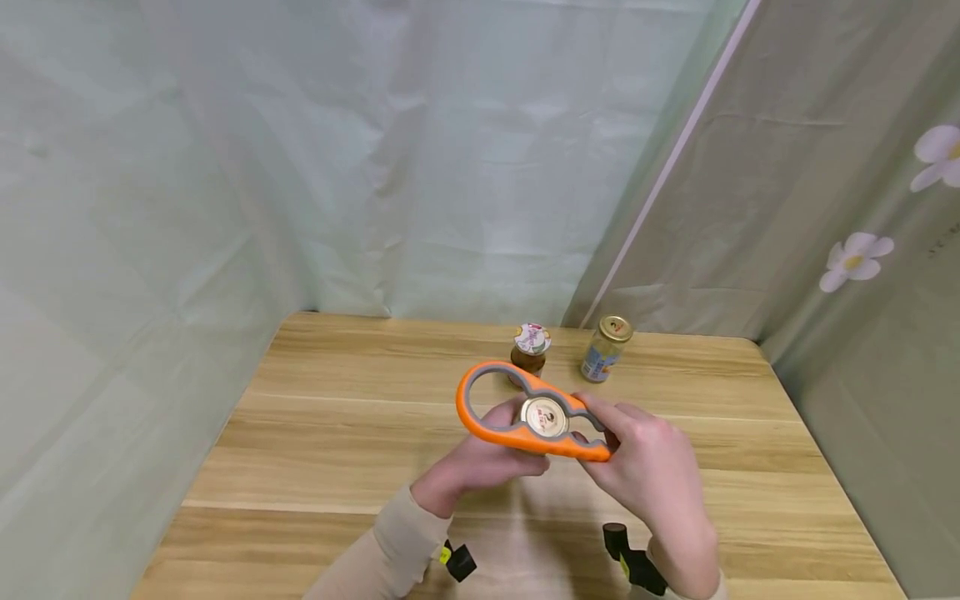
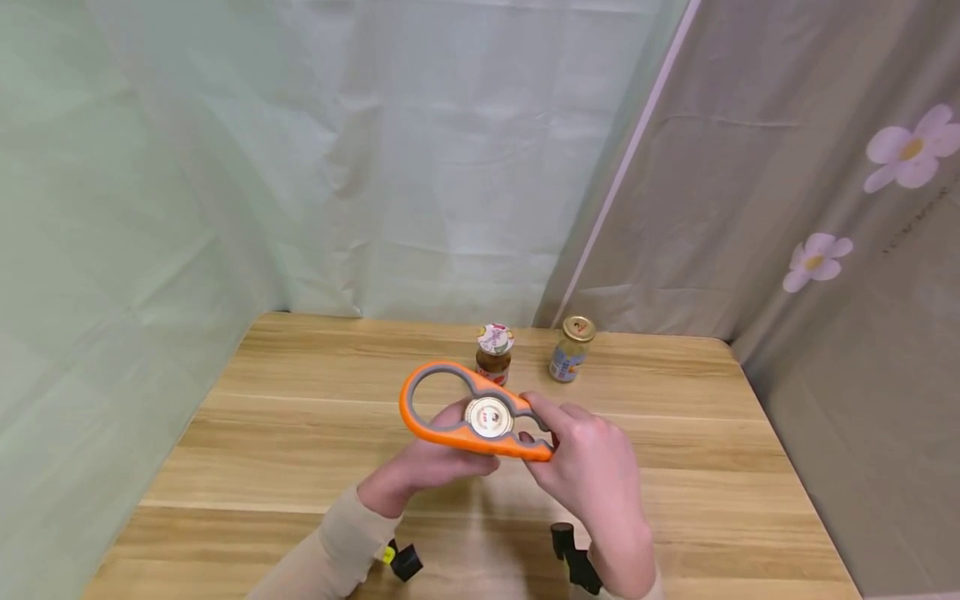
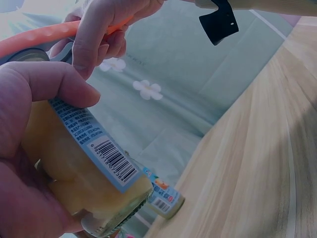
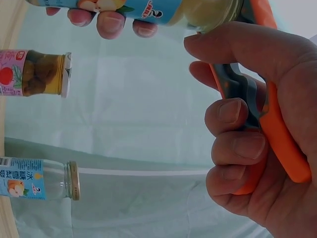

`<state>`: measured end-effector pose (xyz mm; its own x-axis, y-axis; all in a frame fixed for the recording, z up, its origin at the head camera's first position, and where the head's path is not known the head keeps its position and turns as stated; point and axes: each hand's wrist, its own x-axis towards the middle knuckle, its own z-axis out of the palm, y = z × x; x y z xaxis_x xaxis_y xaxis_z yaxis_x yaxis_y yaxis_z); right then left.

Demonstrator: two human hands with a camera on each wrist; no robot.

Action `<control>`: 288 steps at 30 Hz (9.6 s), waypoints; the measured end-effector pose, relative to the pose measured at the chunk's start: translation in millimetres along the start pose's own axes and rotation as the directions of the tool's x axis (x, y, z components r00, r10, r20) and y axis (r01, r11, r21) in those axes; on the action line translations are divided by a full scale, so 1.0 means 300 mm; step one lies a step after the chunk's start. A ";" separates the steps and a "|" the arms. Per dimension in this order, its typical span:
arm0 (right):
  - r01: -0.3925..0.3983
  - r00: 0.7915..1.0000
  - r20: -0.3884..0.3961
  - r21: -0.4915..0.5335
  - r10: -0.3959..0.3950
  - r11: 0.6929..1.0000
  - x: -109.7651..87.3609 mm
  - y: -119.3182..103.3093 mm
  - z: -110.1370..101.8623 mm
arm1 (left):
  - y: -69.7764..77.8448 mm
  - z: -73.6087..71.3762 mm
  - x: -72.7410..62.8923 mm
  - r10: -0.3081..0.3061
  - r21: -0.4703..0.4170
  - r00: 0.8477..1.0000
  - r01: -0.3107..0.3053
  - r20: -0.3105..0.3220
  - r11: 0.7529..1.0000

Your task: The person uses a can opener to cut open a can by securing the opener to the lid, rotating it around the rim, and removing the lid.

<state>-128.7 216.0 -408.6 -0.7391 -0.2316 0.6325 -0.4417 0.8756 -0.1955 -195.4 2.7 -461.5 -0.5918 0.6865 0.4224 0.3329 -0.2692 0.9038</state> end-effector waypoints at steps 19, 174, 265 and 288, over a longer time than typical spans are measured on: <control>0.023 1.000 0.001 0.014 -0.023 1.000 -0.001 0.003 -0.014 | 0.062 0.004 0.006 0.086 -0.039 0.993 -0.083 0.075 0.996; 0.103 0.995 0.006 0.101 -0.104 0.990 -0.015 0.034 -0.051 | 0.060 -0.283 -0.073 -0.144 0.120 0.905 0.208 -0.401 0.971; 0.115 0.991 0.052 0.096 -0.121 0.989 -0.011 0.030 -0.051 | -0.238 -0.539 -0.188 -0.297 0.000 0.604 0.441 -0.739 0.897; 0.120 0.990 0.066 0.092 -0.126 0.989 -0.009 0.026 -0.049 | -0.231 -0.535 -0.183 -0.279 0.014 0.612 0.429 -0.740 0.903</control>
<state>-122.5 229.6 -400.9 -0.7095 -0.3678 0.6010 -0.5720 0.7988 -0.1865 -303.8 -124.9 -536.3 -0.9984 -0.0047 0.0571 0.0567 0.0609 0.9965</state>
